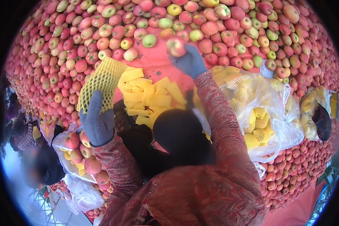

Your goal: The person sits on the ground surrounded by apples and repeatedly picks up individual apples, wraps each one in a yellow foam net, and places the wrapped apples into a white plastic bag. The process continues with consistent hand motions and no other tools used.

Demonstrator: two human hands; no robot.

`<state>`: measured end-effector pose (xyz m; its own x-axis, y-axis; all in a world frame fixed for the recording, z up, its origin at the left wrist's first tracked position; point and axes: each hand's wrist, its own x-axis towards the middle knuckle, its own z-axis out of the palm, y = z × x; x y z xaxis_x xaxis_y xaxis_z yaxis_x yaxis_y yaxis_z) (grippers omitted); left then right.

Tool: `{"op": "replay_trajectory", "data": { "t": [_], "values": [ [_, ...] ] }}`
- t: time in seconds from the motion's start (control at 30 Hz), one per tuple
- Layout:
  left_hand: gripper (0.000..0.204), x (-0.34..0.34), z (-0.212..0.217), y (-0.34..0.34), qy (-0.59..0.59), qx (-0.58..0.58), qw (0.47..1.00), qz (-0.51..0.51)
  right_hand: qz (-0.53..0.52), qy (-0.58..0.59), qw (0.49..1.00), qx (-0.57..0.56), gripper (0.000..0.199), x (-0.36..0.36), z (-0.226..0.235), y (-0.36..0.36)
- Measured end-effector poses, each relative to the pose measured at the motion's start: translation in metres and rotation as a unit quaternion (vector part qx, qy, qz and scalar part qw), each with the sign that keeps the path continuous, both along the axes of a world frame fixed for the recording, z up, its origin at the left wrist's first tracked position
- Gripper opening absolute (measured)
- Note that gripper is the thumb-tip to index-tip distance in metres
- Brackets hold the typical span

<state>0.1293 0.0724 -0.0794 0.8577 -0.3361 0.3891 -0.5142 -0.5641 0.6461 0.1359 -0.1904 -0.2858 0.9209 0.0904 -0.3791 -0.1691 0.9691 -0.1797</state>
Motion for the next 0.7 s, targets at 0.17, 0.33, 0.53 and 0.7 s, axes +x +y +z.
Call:
{"op": "replay_trajectory", "data": {
  "t": [0.17,0.33,0.53,0.7],
  "values": [
    [0.052,-0.017,0.007,-0.047,0.184,-0.163,0.968,-0.051,0.089,-0.180,0.975,0.097,0.061,-0.040,0.111,0.029],
    [0.074,-0.051,0.020,-0.079,0.121,-0.148,0.978,-0.085,0.046,-0.126,0.991,-0.005,0.056,-0.098,0.188,0.067],
    [0.070,-0.103,0.067,-0.071,0.144,-0.196,0.966,-0.091,0.051,-0.113,0.992,-0.036,0.050,-0.150,0.218,0.082],
    [0.053,-0.123,0.080,-0.045,0.298,-0.343,0.882,-0.125,0.069,-0.113,0.965,-0.225,0.045,-0.178,0.209,0.042]
  ]
}}
